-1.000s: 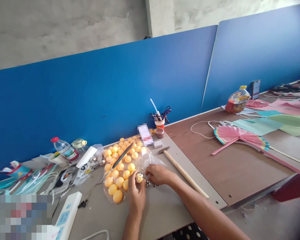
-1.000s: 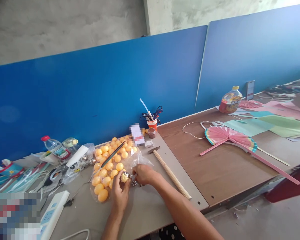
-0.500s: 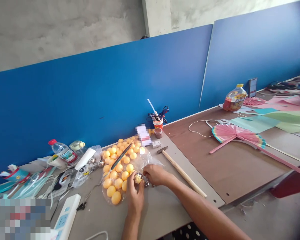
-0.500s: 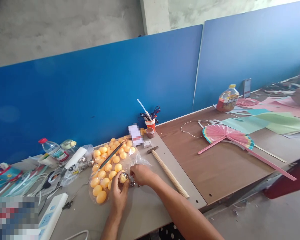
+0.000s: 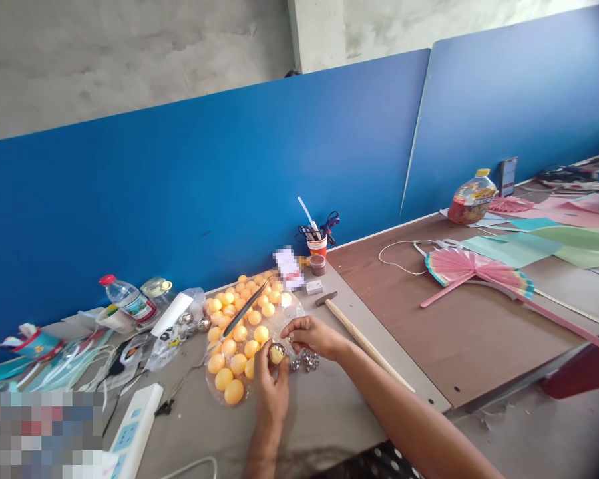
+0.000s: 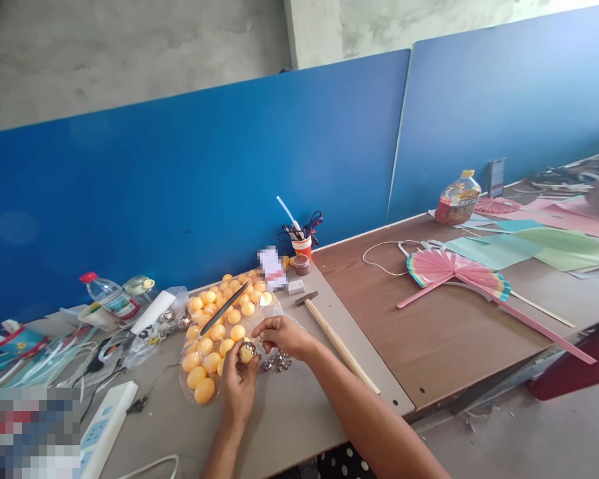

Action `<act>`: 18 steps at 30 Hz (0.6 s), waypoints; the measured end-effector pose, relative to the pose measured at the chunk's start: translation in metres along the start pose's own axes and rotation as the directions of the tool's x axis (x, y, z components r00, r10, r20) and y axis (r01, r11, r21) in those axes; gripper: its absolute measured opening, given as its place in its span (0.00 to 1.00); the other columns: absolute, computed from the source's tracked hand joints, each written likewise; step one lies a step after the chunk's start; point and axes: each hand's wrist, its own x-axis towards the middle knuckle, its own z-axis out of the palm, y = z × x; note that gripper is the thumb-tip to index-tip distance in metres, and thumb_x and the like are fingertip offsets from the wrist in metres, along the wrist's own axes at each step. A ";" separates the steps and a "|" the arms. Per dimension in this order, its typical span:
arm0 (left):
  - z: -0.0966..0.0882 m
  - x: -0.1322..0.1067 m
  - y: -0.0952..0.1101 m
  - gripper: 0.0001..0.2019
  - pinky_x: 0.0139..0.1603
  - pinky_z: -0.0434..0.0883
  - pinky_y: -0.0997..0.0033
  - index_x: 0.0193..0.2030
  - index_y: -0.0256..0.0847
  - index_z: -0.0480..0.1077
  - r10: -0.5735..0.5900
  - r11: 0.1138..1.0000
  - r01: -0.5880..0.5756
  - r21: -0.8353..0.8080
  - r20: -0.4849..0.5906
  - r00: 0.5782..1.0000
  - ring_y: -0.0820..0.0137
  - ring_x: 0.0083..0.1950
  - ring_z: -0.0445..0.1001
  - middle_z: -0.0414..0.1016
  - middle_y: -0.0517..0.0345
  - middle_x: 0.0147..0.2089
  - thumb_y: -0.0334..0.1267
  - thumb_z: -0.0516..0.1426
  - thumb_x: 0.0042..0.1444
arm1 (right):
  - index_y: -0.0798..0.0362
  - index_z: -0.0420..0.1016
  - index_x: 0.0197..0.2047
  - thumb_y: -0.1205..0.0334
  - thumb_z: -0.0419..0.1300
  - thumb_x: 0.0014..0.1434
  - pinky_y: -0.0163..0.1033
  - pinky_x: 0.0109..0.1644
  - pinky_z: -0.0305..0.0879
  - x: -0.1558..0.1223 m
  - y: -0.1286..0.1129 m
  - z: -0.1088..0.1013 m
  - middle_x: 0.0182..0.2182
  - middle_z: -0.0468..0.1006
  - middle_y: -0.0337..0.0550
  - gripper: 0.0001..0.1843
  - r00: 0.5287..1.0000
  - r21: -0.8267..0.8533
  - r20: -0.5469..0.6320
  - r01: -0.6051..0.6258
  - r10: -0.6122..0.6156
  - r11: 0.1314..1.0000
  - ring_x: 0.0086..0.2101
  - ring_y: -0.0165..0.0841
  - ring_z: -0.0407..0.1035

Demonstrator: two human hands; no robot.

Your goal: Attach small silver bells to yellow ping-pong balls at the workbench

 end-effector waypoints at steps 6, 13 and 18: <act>-0.001 0.001 0.005 0.23 0.55 0.72 0.56 0.55 0.39 0.67 -0.037 0.996 0.037 -0.086 0.003 0.999 0.57 0.56 0.73 0.74 0.42 0.54 0.48 0.59 0.56 | 0.57 0.74 0.30 0.61 0.71 0.40 0.31 0.28 0.59 -0.001 -0.002 -0.001 0.18 0.72 0.33 0.14 0.994 0.214 0.103 -0.053 0.031 0.975 0.20 0.25 0.67; -0.001 0.002 0.003 0.24 0.54 0.73 0.58 0.55 0.40 0.68 -0.075 0.985 0.074 -0.156 0.003 0.997 0.57 0.55 0.74 0.76 0.44 0.53 0.49 0.61 0.54 | 0.56 0.71 0.30 0.62 0.71 0.41 0.29 0.24 0.56 0.001 0.003 0.001 0.17 0.69 0.29 0.15 0.994 0.243 0.107 -0.018 -0.009 0.970 0.17 0.22 0.62; -0.001 0.002 0.003 0.25 0.56 0.72 0.56 0.57 0.40 0.66 -0.099 0.977 0.105 -0.183 0.043 0.994 0.57 0.56 0.73 0.74 0.43 0.55 0.48 0.60 0.55 | 0.55 0.71 0.29 0.64 0.66 0.43 0.28 0.22 0.53 0.002 0.005 0.006 0.16 0.68 0.30 0.09 0.996 0.131 0.090 -0.007 -0.005 0.991 0.17 0.22 0.60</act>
